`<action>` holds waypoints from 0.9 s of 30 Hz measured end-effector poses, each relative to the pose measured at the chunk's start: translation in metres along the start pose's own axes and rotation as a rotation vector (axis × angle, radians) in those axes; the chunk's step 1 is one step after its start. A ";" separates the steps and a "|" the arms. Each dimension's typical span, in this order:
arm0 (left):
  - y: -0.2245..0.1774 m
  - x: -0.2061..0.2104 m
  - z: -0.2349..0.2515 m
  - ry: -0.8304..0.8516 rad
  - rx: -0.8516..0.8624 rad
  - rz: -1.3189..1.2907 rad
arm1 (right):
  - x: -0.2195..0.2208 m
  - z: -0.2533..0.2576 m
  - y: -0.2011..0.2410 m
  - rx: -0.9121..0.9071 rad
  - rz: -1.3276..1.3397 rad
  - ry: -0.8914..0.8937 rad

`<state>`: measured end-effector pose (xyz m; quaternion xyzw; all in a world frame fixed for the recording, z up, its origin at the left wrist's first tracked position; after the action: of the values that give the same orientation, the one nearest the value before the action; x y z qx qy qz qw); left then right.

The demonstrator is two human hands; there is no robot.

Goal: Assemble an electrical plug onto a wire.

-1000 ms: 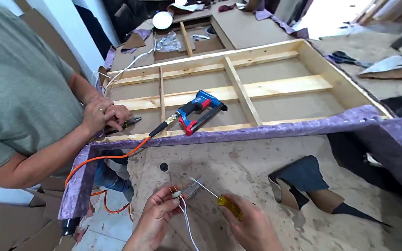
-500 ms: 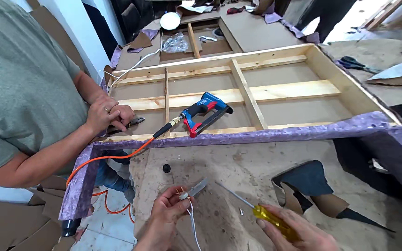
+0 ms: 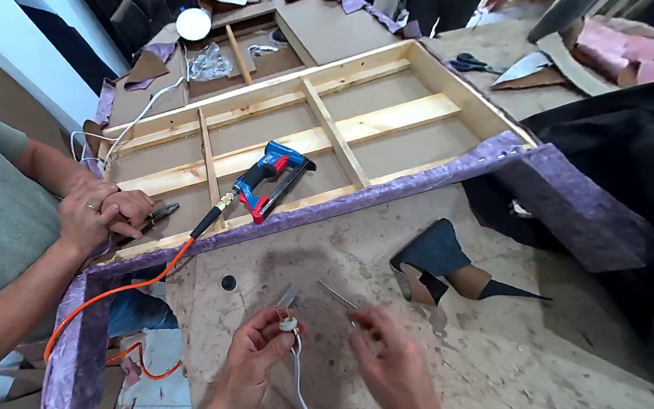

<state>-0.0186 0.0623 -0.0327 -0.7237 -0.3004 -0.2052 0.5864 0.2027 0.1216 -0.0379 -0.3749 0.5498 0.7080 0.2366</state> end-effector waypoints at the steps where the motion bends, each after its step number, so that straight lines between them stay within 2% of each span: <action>1: 0.000 -0.002 0.001 -0.027 0.021 0.042 | 0.001 0.000 0.021 -0.009 0.201 0.086; 3: -0.002 -0.008 0.003 -0.089 0.045 0.113 | 0.013 -0.001 0.053 0.009 0.447 0.247; 6: -0.004 -0.013 0.002 -0.128 0.031 0.113 | 0.030 -0.003 0.068 0.030 0.551 0.292; 9: -0.006 -0.014 -0.003 -0.137 0.025 0.081 | 0.032 -0.002 0.073 0.053 0.620 0.302; 15: -0.009 -0.017 -0.003 -0.084 0.036 0.126 | 0.037 0.005 0.068 0.147 0.745 0.448; 18: -0.005 -0.015 0.001 -0.070 0.032 0.131 | 0.034 0.007 0.060 0.116 0.764 0.452; 20: -0.001 -0.009 0.005 -0.056 0.031 0.123 | 0.018 0.012 0.047 0.039 0.540 0.358; 22: 0.001 -0.007 0.005 -0.022 0.026 0.122 | 0.000 0.015 0.027 -0.005 0.091 0.186; 24: 0.002 -0.007 0.007 0.035 -0.003 0.062 | -0.003 0.013 -0.005 -0.005 -0.254 0.094; 27: 0.009 0.001 0.011 0.057 -0.090 -0.068 | 0.016 -0.004 -0.058 -0.021 -0.424 0.029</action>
<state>-0.0123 0.0722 -0.0411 -0.7326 -0.2984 -0.2591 0.5543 0.2372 0.1334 -0.0856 -0.4946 0.4545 0.6428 0.3683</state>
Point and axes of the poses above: each hand's wrist, its own z-axis towards the middle knuckle, its own x-axis out of the palm, y = z × x, the point moved 3 cm from there along z, towards the middle knuckle, and after that the axes turned 12 degrees about -z, right-handed, at the moved point
